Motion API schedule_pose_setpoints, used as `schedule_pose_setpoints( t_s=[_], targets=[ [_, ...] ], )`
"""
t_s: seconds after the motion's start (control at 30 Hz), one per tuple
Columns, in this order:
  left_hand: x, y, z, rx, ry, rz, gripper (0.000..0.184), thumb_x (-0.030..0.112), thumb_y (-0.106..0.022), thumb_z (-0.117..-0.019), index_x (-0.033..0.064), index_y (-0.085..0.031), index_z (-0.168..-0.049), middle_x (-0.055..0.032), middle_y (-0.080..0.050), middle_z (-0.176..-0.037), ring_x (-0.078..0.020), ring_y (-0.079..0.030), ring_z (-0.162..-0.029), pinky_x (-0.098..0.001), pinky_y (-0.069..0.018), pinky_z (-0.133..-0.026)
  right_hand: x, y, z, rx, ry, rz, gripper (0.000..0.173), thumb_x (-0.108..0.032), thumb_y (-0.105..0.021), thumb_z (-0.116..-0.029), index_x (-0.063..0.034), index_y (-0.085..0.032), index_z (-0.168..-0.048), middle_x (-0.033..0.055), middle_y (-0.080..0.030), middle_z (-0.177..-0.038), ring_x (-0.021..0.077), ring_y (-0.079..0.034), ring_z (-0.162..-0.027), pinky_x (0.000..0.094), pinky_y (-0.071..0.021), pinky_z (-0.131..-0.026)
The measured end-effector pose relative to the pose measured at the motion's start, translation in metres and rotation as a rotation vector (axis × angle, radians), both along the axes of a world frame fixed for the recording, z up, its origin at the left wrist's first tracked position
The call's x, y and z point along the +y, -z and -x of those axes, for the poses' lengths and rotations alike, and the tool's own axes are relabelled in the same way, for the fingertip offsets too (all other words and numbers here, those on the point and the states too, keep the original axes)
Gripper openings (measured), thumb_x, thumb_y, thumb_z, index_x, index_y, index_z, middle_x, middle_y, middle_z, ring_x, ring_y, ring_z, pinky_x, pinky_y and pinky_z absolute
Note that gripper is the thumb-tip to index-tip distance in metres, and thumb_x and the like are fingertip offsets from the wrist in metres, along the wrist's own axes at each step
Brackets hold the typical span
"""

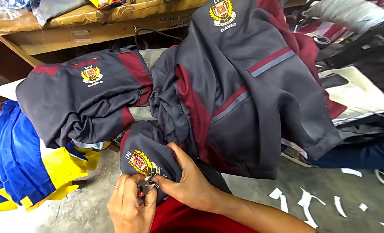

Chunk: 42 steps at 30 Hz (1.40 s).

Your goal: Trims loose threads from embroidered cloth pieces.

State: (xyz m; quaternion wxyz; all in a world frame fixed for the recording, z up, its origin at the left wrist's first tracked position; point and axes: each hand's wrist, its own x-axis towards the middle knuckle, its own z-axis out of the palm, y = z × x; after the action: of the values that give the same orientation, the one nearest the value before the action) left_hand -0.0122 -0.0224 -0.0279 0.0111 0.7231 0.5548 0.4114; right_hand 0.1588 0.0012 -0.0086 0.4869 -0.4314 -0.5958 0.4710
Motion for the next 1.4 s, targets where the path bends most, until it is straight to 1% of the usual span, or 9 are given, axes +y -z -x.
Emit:
schedule_pose_setpoints(
  t_s=[0.1,0.27,0.43,0.77,0.87,1.0,1.1,1.23,1.4],
  targets=[
    [0.000,0.003,0.000,-0.308,0.119,0.137,0.012,0.015,-0.066,-0.0778,0.0043,-0.062,-0.080,0.0030,-0.053,-0.069,0.0043,-0.046,-0.059,-0.0081,-0.0373,-0.054,0.001,0.001,-0.001,0.025,-0.019,0.017,0.051,-0.009,-0.078,-0.0796,0.0005,-0.054,-0.124,0.0043,-0.067,-0.111,0.0016,-0.065,-0.105,0.0194,-0.0552,-0.092],
    [-0.012,-0.008,0.013,-0.659,0.489,0.398,0.007,0.016,-0.067,-0.0853,0.0128,-0.062,-0.087,0.0090,-0.056,-0.074,0.0080,-0.048,-0.065,-0.0073,-0.0387,-0.059,0.008,0.006,-0.006,0.098,0.017,0.058,0.061,-0.006,-0.079,-0.0795,0.0060,-0.051,-0.132,0.0072,-0.065,-0.121,0.0028,-0.063,-0.113,0.0193,-0.0530,-0.099],
    [-0.005,-0.002,0.014,-0.413,0.200,0.147,0.012,0.010,-0.071,-0.0857,0.0013,-0.074,-0.094,0.0018,-0.062,-0.076,0.0049,-0.052,-0.062,-0.0075,-0.0436,-0.055,0.008,0.007,-0.006,0.151,0.000,0.092,0.068,-0.004,-0.080,-0.0786,0.0081,-0.048,-0.137,0.0085,-0.064,-0.126,0.0038,-0.062,-0.116,0.0196,-0.0522,-0.102],
    [-0.001,-0.001,0.002,-0.018,0.013,-0.022,0.015,0.018,-0.068,-0.0838,0.0039,-0.073,-0.082,-0.0026,-0.062,-0.068,-0.0061,-0.058,-0.065,-0.0172,-0.0466,-0.060,-0.001,-0.001,0.000,-0.081,-0.017,-0.046,0.045,-0.012,-0.077,-0.0832,-0.0013,-0.054,-0.121,0.0033,-0.068,-0.103,-0.0001,-0.066,-0.097,0.0176,-0.0561,-0.085],
    [0.004,0.004,0.000,-0.119,0.034,0.030,0.015,0.019,-0.066,-0.0800,0.0044,-0.066,-0.078,0.0008,-0.057,-0.068,-0.0006,-0.050,-0.062,-0.0130,-0.0412,-0.056,-0.001,-0.001,0.000,-0.071,-0.042,-0.080,0.043,-0.010,-0.076,-0.0827,-0.0018,-0.055,-0.118,0.0030,-0.068,-0.100,-0.0010,-0.065,-0.095,0.0161,-0.0551,-0.083],
    [0.007,0.012,0.008,-0.440,0.077,0.121,0.011,0.012,-0.068,-0.0750,0.0054,-0.062,-0.081,0.0074,-0.052,-0.067,0.0077,-0.043,-0.055,-0.0069,-0.0353,-0.050,0.006,0.004,-0.007,0.120,-0.008,0.022,0.057,-0.003,-0.078,-0.0794,0.0052,-0.052,-0.129,0.0061,-0.066,-0.117,0.0034,-0.064,-0.110,0.0208,-0.0550,-0.097],
    [0.004,0.004,0.020,-0.557,0.097,0.220,0.007,0.010,-0.069,-0.0789,0.0072,-0.065,-0.084,0.0132,-0.049,-0.062,0.0093,-0.041,-0.052,-0.0066,-0.0346,-0.048,0.011,0.008,-0.013,0.256,-0.015,0.112,0.067,0.003,-0.078,-0.0788,0.0071,-0.048,-0.138,0.0085,-0.066,-0.125,0.0087,-0.065,-0.115,0.0248,-0.0553,-0.101],
    [-0.007,-0.015,0.023,-0.499,0.153,0.356,0.009,0.012,-0.070,-0.0881,0.0050,-0.065,-0.090,0.0111,-0.049,-0.062,0.0073,-0.041,-0.052,-0.0086,-0.0350,-0.047,0.012,0.014,-0.013,0.402,-0.086,0.225,0.066,0.008,-0.075,-0.0800,0.0054,-0.047,-0.139,0.0104,-0.067,-0.124,0.0153,-0.067,-0.113,0.0320,-0.0574,-0.100],
    [-0.013,-0.020,0.026,-0.468,0.222,0.394,0.031,0.016,-0.070,-0.0931,-0.0015,-0.058,-0.116,0.0043,-0.060,-0.082,0.0026,-0.054,-0.067,-0.0121,-0.0454,-0.057,0.011,0.014,-0.014,0.454,-0.118,0.284,0.062,0.009,-0.073,-0.0802,0.0018,-0.050,-0.138,0.0089,-0.068,-0.121,0.0148,-0.068,-0.111,0.0326,-0.0580,-0.099]
  ],
)
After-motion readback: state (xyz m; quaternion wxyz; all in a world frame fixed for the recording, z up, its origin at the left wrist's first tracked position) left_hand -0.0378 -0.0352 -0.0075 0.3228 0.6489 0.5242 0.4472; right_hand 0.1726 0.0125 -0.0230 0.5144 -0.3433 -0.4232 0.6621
